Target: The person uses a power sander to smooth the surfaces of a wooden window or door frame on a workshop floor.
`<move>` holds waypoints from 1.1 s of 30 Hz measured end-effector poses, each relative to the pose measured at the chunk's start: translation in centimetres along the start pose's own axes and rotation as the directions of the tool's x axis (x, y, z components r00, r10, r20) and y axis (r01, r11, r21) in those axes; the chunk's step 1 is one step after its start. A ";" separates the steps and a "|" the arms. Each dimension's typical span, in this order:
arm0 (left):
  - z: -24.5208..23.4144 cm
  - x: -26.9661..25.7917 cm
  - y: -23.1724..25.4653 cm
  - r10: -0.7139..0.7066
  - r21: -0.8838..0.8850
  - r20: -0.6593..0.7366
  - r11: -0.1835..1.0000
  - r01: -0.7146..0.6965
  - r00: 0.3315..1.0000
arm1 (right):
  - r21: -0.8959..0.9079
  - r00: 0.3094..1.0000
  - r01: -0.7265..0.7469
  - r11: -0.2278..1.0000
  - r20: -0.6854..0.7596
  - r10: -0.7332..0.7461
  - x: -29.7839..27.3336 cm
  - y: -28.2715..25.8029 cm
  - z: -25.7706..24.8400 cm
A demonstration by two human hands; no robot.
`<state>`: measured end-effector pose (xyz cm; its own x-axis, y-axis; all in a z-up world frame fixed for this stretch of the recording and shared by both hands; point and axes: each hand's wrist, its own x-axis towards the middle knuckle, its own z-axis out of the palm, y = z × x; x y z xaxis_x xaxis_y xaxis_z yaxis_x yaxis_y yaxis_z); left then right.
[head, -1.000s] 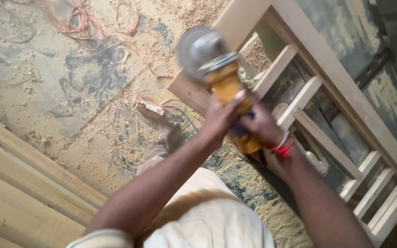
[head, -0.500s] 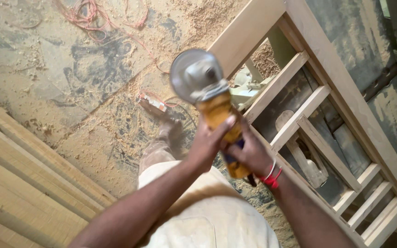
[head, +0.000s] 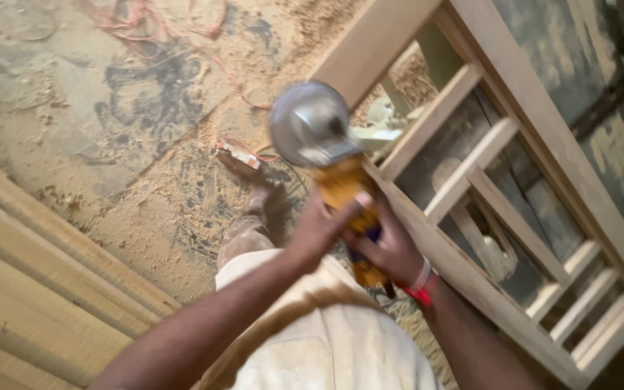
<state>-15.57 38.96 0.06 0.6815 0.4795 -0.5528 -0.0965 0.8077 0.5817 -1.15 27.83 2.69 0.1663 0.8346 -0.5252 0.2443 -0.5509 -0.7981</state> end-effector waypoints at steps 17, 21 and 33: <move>10.2 -4.7 -13.7 -0.162 -0.066 0.340 0.978 0.196 0.926 | 0.265 0.966 -0.080 0.961 -0.219 0.141 -17.6 9.4 -2.3; 13.3 -5.1 -18.2 -0.255 0.056 0.443 0.965 0.258 0.860 | 0.295 0.943 0.000 0.955 -0.319 0.099 -22.9 12.7 -3.0; 26.5 -7.4 -32.8 -0.555 0.482 0.556 0.822 0.304 0.619 | 0.563 0.760 0.088 0.822 -0.571 0.310 -39.2 25.2 -3.6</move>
<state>1.79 -0.11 0.88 0.8787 -0.3420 -0.3331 0.4773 0.6442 0.5977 1.86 -18.79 4.27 0.7475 0.4616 -0.4777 -0.3226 -0.3764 -0.8685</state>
